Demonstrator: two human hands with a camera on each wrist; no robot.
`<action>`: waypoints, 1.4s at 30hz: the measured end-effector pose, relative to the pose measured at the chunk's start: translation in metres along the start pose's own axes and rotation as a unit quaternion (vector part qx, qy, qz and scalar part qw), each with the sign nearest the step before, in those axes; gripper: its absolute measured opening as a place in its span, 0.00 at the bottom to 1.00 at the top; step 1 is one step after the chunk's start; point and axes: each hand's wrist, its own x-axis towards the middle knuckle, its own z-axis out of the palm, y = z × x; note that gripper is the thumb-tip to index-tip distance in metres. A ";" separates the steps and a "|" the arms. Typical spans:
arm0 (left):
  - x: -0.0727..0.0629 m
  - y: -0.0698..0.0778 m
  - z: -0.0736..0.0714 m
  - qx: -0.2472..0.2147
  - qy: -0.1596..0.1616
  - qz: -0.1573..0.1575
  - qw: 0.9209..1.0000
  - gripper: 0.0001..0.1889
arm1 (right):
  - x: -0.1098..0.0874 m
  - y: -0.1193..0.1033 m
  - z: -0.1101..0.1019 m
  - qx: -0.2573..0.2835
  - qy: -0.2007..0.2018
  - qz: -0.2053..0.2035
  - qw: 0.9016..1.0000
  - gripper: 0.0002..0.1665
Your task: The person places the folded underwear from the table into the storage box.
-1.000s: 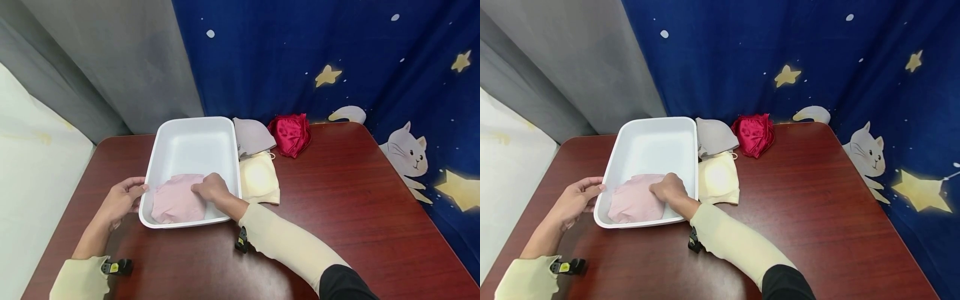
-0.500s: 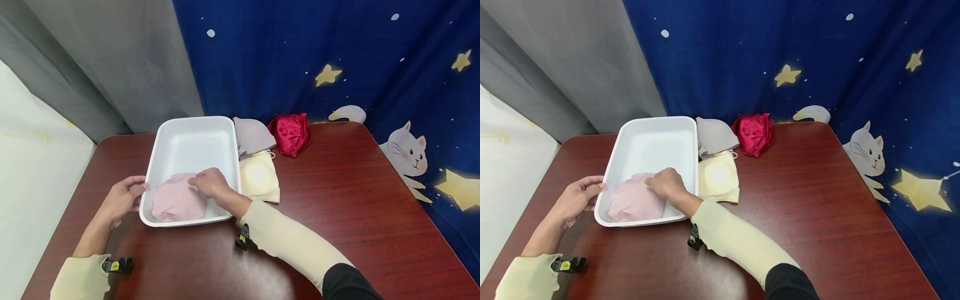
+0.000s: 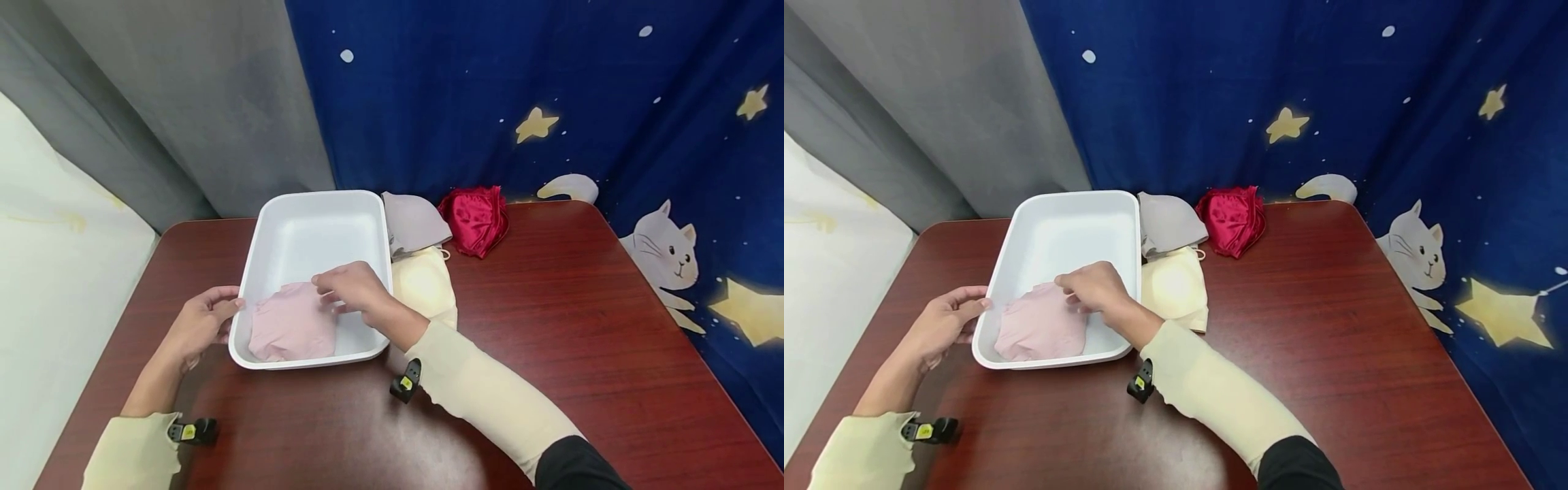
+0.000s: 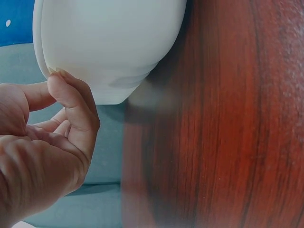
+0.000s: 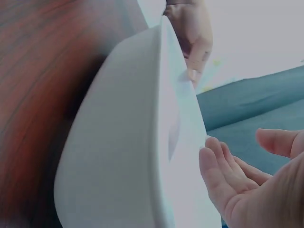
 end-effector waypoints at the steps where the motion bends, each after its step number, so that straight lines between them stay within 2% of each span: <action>1: 0.000 0.000 0.000 -0.001 0.000 0.000 1.000 0.25 | -0.001 -0.001 -0.002 0.007 -0.003 0.001 1.000 0.13; 8: 0.000 -0.001 -0.001 -0.003 -0.003 0.002 1.000 0.25 | -0.003 -0.007 -0.014 0.042 -0.012 0.007 0.999 0.15; 16: 0.000 0.001 -0.001 -0.002 -0.004 0.001 1.000 0.25 | -0.006 -0.012 -0.032 0.050 -0.017 0.005 0.999 0.21; 22: 0.001 0.001 -0.002 -0.002 -0.007 -0.003 1.000 0.26 | -0.009 -0.016 -0.046 0.056 -0.010 0.004 0.998 0.23; 35: 0.000 -0.002 -0.004 0.001 -0.013 -0.009 1.000 0.27 | -0.009 -0.017 -0.079 0.086 0.017 0.002 0.996 0.21; 42: 0.002 0.000 -0.007 -0.006 -0.034 -0.020 0.999 0.27 | -0.011 -0.011 -0.100 0.102 0.038 0.005 0.994 0.23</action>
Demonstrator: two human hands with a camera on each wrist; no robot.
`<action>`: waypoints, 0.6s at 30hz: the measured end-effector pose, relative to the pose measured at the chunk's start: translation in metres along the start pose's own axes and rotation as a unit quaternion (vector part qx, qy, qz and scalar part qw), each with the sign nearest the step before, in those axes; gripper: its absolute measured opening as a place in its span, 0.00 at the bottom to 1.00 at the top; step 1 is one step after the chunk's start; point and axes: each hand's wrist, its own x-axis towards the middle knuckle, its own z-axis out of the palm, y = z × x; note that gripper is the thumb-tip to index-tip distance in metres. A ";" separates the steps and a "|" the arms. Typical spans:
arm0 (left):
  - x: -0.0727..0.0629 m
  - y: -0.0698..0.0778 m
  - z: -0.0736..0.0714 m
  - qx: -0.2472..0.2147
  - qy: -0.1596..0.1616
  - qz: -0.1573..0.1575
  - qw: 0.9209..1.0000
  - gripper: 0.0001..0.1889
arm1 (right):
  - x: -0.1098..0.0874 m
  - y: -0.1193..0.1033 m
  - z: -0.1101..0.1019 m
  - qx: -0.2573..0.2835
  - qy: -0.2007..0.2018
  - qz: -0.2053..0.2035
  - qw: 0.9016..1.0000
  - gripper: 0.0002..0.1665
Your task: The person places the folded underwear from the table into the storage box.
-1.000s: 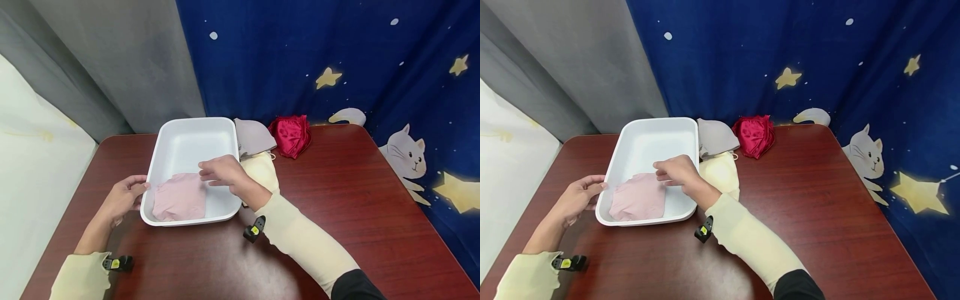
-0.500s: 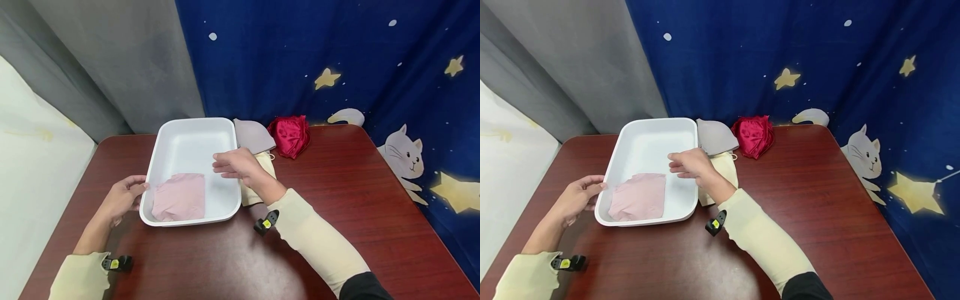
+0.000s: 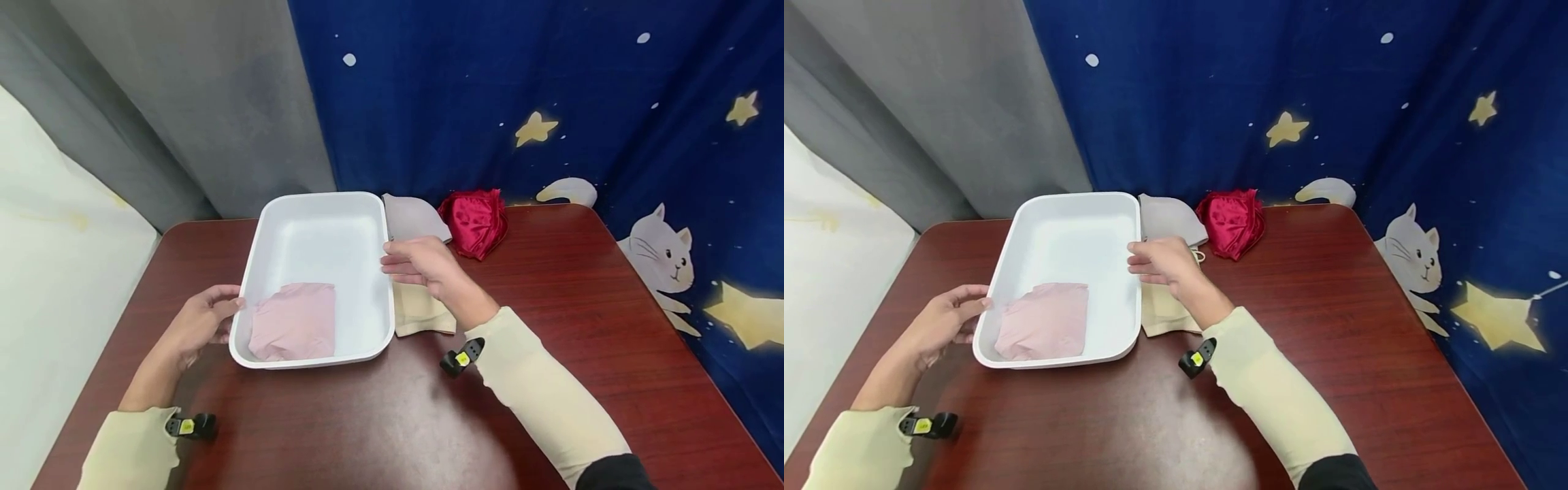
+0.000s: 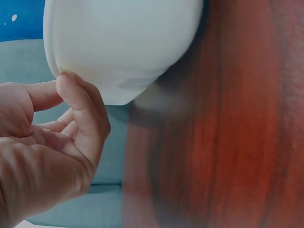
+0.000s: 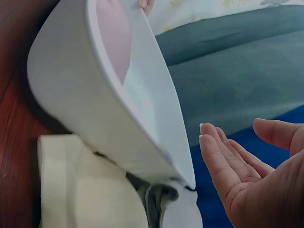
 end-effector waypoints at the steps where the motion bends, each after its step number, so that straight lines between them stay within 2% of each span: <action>1: 0.000 0.001 -0.001 -0.002 -0.003 -0.004 1.000 0.28 | 0.000 0.001 -0.003 0.001 0.002 0.001 1.000 0.23; 9: 0.004 0.011 -0.005 -0.032 -0.037 -0.049 0.998 0.27 | 0.000 0.010 -0.028 0.007 0.017 0.009 1.000 0.25; 18: 0.006 0.016 -0.011 -0.061 -0.070 -0.080 0.992 0.25 | 0.007 0.023 -0.050 -0.007 0.043 0.032 0.999 0.25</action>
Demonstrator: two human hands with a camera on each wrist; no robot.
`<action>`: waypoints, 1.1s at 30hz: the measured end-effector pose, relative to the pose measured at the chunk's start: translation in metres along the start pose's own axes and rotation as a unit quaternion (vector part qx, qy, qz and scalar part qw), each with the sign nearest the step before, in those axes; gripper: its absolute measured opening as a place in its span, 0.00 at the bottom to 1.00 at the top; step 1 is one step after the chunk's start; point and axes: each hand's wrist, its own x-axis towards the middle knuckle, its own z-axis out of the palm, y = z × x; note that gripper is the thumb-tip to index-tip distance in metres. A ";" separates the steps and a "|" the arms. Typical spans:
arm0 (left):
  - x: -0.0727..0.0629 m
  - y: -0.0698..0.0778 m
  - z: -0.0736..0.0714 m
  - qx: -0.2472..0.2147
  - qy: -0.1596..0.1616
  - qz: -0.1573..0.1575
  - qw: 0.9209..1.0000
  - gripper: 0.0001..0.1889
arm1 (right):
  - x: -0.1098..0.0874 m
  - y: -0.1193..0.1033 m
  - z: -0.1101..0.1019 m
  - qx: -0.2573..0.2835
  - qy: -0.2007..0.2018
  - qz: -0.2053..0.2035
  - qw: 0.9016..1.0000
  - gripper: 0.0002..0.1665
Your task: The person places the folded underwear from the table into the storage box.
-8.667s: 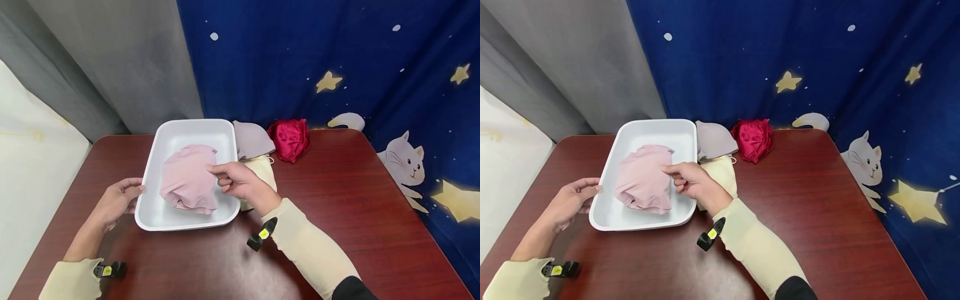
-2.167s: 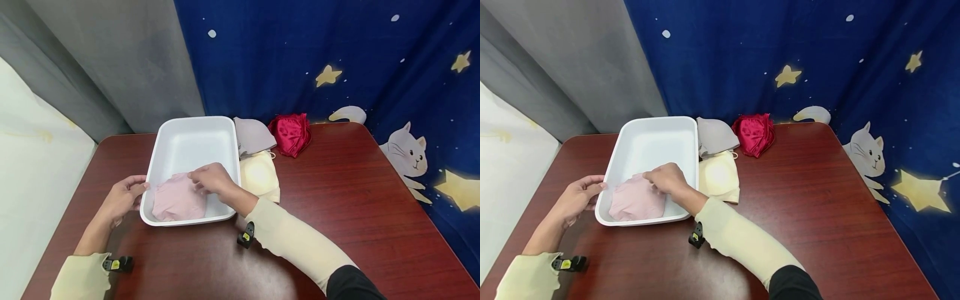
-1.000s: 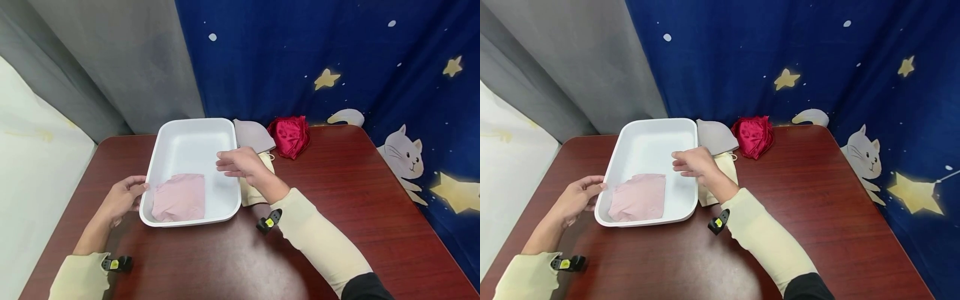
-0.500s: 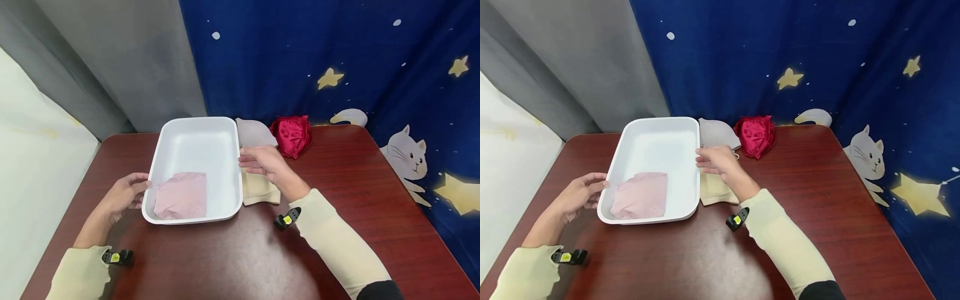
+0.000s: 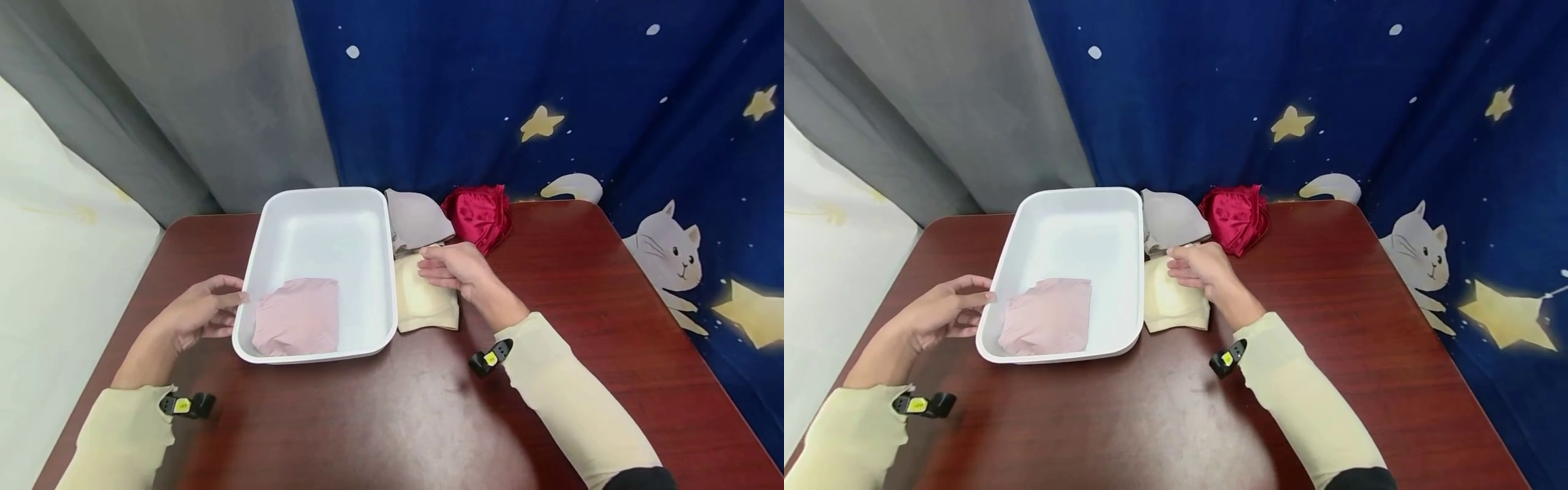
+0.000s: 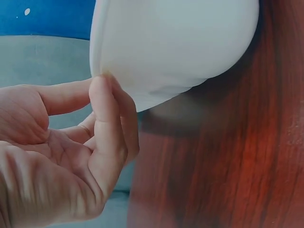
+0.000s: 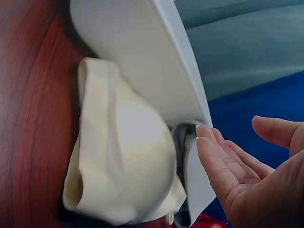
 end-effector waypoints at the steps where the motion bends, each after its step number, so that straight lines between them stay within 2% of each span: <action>1: 0.000 0.001 -0.001 0.002 -0.002 -0.001 1.000 0.25 | 0.001 0.001 -0.002 -0.003 0.001 0.003 1.000 0.26; 10: 0.003 0.008 0.000 0.020 -0.019 -0.008 1.000 0.27 | 0.005 0.008 -0.030 -0.037 0.026 0.019 0.999 0.27; 18: 0.002 0.007 -0.002 0.032 -0.010 -0.014 0.999 0.27 | 0.012 0.017 -0.047 -0.041 0.030 0.040 0.998 0.28; 22: 0.002 0.008 -0.002 0.030 -0.012 -0.009 0.999 0.27 | 0.012 0.019 -0.053 -0.046 0.038 0.045 0.997 0.28; 28: 0.000 0.007 -0.002 0.031 -0.011 -0.012 0.999 0.28 | 0.013 0.023 -0.057 -0.061 0.026 0.070 0.995 0.29; 33: 0.001 0.006 -0.002 0.032 -0.008 -0.010 0.999 0.28 | 0.016 0.025 -0.058 -0.069 0.025 0.074 0.995 0.29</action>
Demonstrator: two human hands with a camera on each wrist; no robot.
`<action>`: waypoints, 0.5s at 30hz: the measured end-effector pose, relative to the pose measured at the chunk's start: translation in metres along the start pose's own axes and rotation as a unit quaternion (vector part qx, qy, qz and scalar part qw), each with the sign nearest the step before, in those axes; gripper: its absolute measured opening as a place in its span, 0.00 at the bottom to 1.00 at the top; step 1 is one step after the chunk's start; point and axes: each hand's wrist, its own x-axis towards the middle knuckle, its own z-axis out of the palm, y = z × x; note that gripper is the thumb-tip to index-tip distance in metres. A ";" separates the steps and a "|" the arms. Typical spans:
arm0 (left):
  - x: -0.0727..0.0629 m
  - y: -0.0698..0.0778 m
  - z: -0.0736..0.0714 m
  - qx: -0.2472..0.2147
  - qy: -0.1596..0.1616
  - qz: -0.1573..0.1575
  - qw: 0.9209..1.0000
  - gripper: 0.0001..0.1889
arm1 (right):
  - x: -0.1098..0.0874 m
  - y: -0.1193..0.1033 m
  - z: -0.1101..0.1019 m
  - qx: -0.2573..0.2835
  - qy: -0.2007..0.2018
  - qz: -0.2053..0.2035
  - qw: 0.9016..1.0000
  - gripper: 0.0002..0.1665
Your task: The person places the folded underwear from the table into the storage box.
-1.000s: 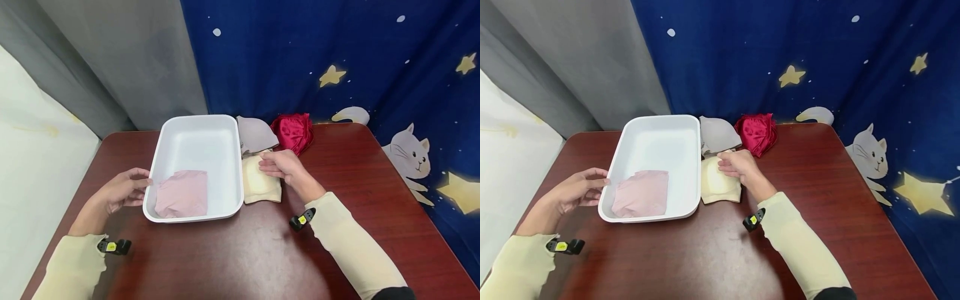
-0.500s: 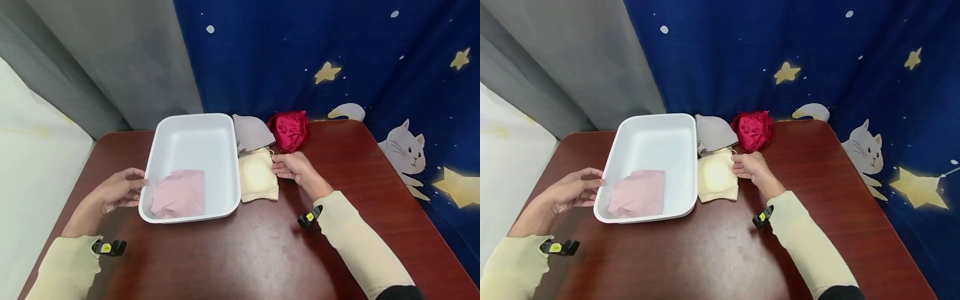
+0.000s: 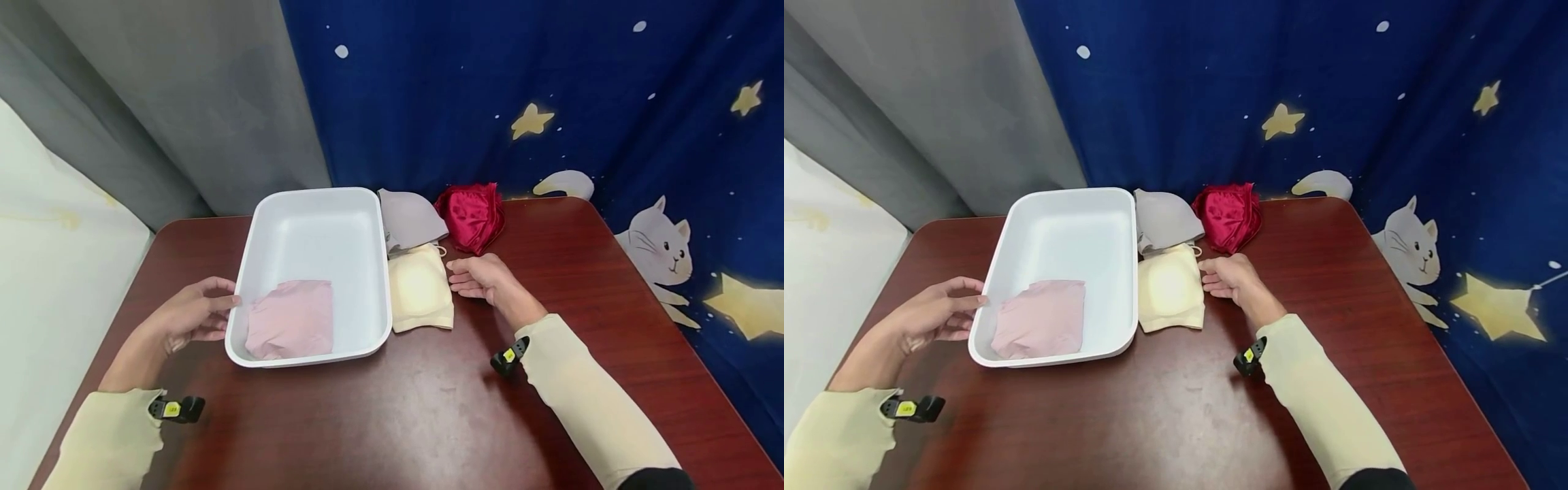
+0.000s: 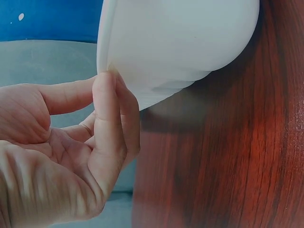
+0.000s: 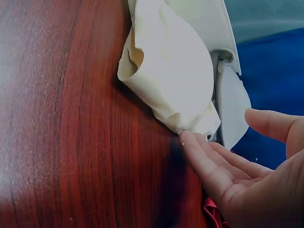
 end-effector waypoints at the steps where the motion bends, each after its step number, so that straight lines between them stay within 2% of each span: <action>1: 0.001 0.000 0.000 0.000 0.000 0.000 1.000 0.28 | 0.000 0.000 0.000 -0.003 0.000 0.001 1.000 0.29; 15: 0.002 -0.001 0.000 0.010 0.003 0.000 1.000 0.28 | 0.007 0.005 0.000 0.005 -0.015 0.021 1.000 0.27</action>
